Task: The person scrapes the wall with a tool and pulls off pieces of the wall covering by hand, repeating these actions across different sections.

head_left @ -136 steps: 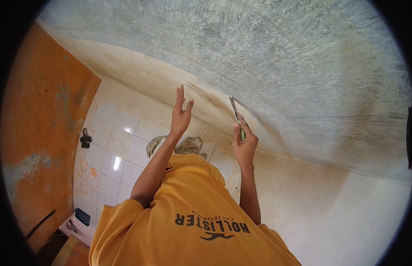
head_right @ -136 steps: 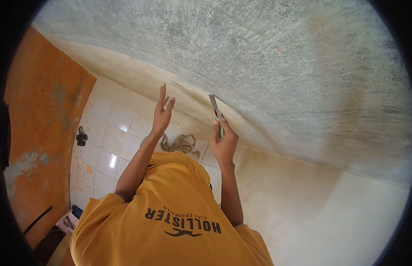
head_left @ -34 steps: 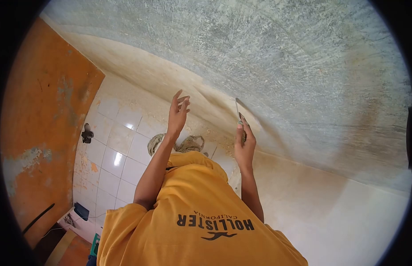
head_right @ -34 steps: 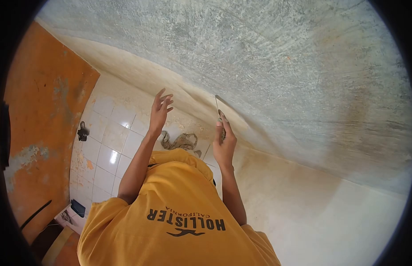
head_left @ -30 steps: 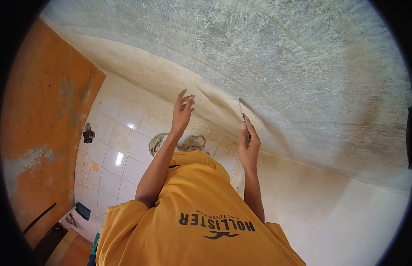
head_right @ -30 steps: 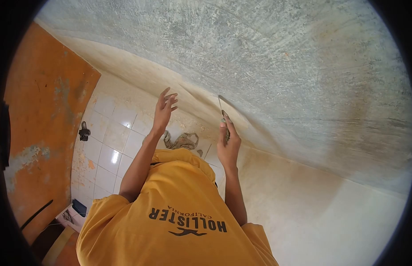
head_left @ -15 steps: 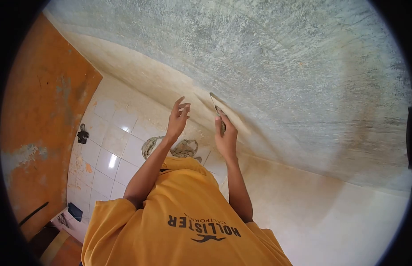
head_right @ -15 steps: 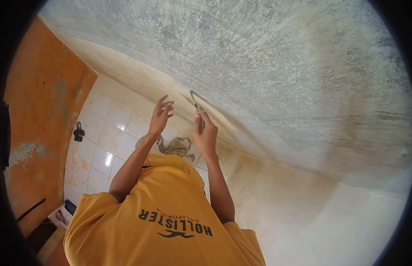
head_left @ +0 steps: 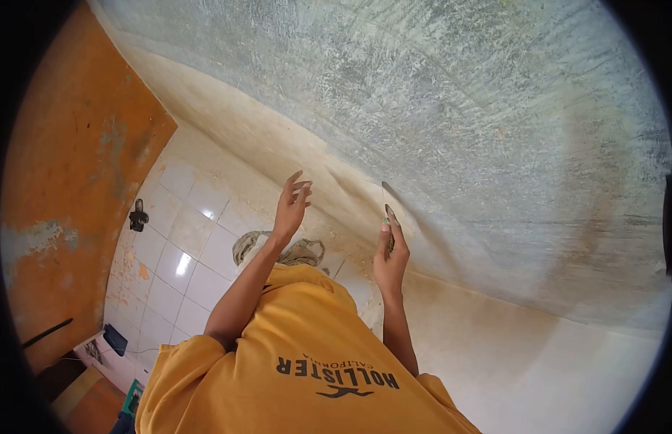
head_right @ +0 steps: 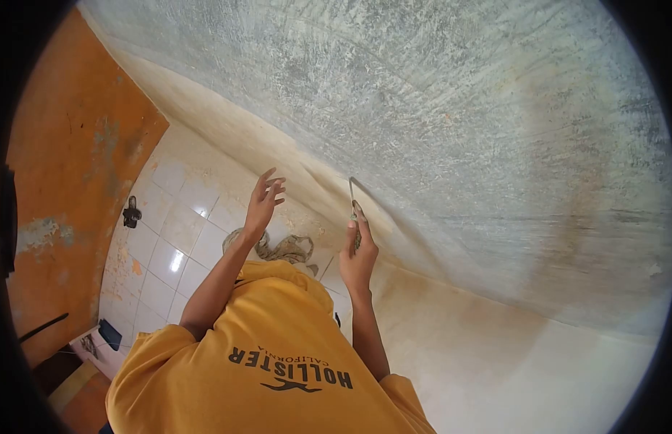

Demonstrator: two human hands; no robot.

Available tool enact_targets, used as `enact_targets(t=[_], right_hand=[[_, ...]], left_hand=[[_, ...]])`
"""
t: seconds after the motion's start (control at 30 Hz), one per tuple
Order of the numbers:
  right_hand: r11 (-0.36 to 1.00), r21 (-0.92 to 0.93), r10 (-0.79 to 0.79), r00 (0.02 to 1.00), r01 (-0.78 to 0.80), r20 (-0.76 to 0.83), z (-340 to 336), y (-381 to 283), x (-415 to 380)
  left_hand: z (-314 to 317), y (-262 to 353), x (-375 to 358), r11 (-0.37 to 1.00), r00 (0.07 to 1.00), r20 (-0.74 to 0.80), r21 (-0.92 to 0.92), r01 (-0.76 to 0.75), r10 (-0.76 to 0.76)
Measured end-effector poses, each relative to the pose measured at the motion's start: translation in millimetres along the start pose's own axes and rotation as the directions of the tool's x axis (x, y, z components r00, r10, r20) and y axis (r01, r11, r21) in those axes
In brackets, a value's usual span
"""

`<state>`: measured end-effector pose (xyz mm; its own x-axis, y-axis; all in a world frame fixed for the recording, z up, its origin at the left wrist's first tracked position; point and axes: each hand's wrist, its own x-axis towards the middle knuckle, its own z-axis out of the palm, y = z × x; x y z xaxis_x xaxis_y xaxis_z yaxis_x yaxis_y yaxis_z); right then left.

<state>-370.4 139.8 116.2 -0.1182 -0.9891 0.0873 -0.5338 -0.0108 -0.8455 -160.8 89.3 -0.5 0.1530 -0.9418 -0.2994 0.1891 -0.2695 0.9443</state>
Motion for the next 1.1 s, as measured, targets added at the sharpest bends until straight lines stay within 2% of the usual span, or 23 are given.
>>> enact_targets(t=[0.1,0.2,0.3,0.33,0.43,0.5,0.57,0.6,0.7,0.73,0.83,0.93,1.0,1.07,1.1], right_hand=[[0.997,-0.047,0.057,0.997,-0.055,0.048,13,1,-1],[0.991,0.006,0.137,0.99,-0.137,0.013,13,1,-6],[0.998,0.037,-0.052,0.997,0.054,-0.062,-8,9,-7],[0.995,0.043,-0.084,0.995,0.086,-0.047,-7,17,0],[0.991,0.134,-0.032,0.99,0.013,0.14,24,15,32],[0.998,0.032,0.056,0.989,-0.061,0.136,26,-9,28],[0.996,0.056,-0.07,0.998,0.07,-0.012,23,12,6],[0.993,0.096,-0.064,0.997,0.067,-0.042,15,25,-1],[0.998,0.054,-0.036,0.999,0.036,0.007,2,34,0],[0.993,0.054,0.102,0.992,-0.106,0.081,4,25,5],[0.979,0.133,0.146,0.987,-0.154,0.062,16,33,2],[0.976,0.209,0.043,0.997,-0.057,0.072,6,50,-4],[0.953,0.285,0.074,0.991,-0.104,0.114,-7,59,-10],[0.872,0.397,0.196,0.947,-0.287,0.254,-30,53,-28],[0.829,0.481,0.196,0.954,-0.284,0.226,-34,54,-37]], left_hand=[[7,-4,0,0.999,0.999,0.013,0.022,0.046,-0.047],[15,2,-6,0.999,0.997,0.071,0.029,0.023,-0.025],[26,-3,-9,0.999,0.994,0.097,0.023,0.037,-0.039],[29,-4,-6,0.999,0.994,0.106,0.029,0.03,-0.033],[33,-13,-16,0.999,0.993,0.117,0.024,0.031,-0.033],[34,-6,-16,1.0,0.991,0.131,0.017,-0.001,-0.001],[32,5,-24,0.999,0.995,0.098,0.024,0.023,-0.025],[31,5,-26,0.999,0.996,0.085,0.032,0.021,-0.024],[33,-5,-31,0.998,0.995,0.091,0.037,0.046,-0.049],[32,-8,-31,0.998,0.993,0.105,0.044,0.052,-0.056],[41,-3,-41,0.999,0.983,0.182,0.035,0.021,-0.027],[56,9,-56,0.999,0.962,0.27,0.012,0.029,-0.032],[70,13,-60,1.0,0.94,0.34,-0.012,0.017,-0.012],[86,13,-69,0.995,0.908,0.418,0.067,-0.067,0.033],[95,13,-75,0.989,0.891,0.451,0.1,-0.112,0.055]])
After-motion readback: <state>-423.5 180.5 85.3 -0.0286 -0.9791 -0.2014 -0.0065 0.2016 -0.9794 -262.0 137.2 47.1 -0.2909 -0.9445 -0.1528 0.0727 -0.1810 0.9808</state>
